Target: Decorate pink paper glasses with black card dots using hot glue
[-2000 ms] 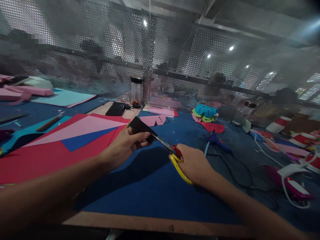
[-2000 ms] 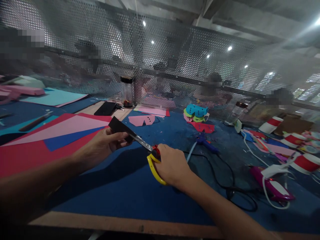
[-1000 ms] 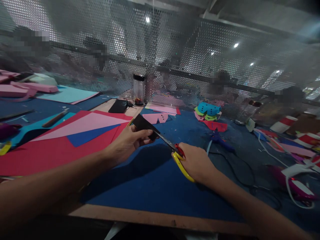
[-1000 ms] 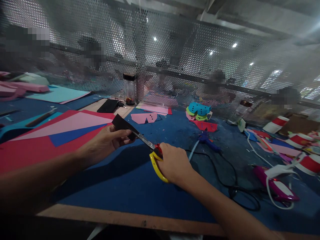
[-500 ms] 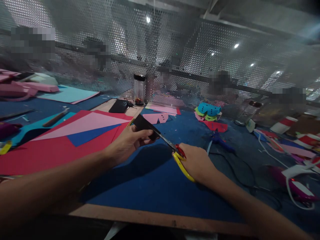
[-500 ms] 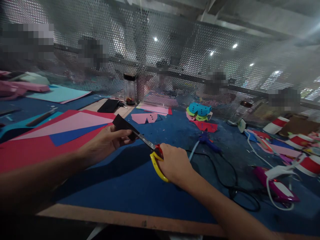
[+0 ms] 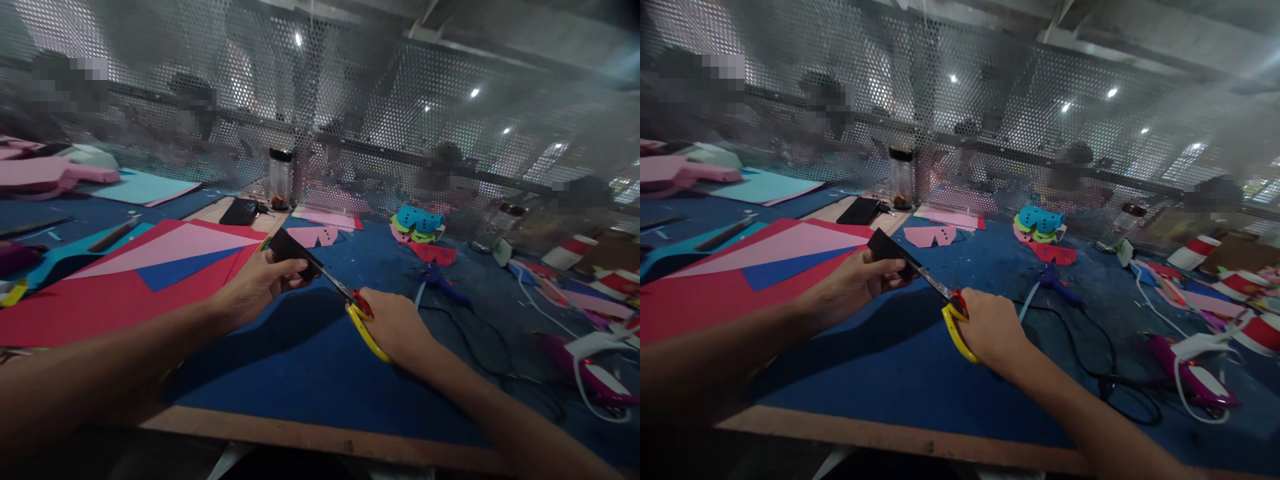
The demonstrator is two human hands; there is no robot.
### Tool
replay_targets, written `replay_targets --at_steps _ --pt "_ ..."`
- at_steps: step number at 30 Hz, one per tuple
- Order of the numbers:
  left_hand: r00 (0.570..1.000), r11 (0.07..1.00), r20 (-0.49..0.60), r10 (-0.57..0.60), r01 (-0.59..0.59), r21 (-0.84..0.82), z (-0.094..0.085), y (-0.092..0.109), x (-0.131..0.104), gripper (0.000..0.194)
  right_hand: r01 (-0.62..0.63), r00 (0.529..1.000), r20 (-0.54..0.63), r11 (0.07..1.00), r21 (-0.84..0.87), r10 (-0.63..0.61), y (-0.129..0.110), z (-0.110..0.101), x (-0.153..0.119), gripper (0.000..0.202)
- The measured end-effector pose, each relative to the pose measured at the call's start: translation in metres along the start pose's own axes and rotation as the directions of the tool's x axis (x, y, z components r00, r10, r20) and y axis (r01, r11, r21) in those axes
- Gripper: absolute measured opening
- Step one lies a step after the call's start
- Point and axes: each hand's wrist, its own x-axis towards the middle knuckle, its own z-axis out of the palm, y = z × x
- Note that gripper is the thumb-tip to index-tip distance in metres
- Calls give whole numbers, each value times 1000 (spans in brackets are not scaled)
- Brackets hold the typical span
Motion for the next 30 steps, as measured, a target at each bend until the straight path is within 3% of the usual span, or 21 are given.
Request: replay_targets --at_steps 12,24,30 --pt "1000 1000 6 -25 25 -1 -1 -1 0 16 -22 999 49 1000 -14 22 -3 -5 1 23" --pt "994 1000 -111 -9 7 -19 -1 6 1 20 2 1000 -14 1000 4 -2 0 0 0 31" --pt "995 1000 -100 21 -22 -7 2 7 0 21 14 999 -42 999 29 -12 2 1 1 19"
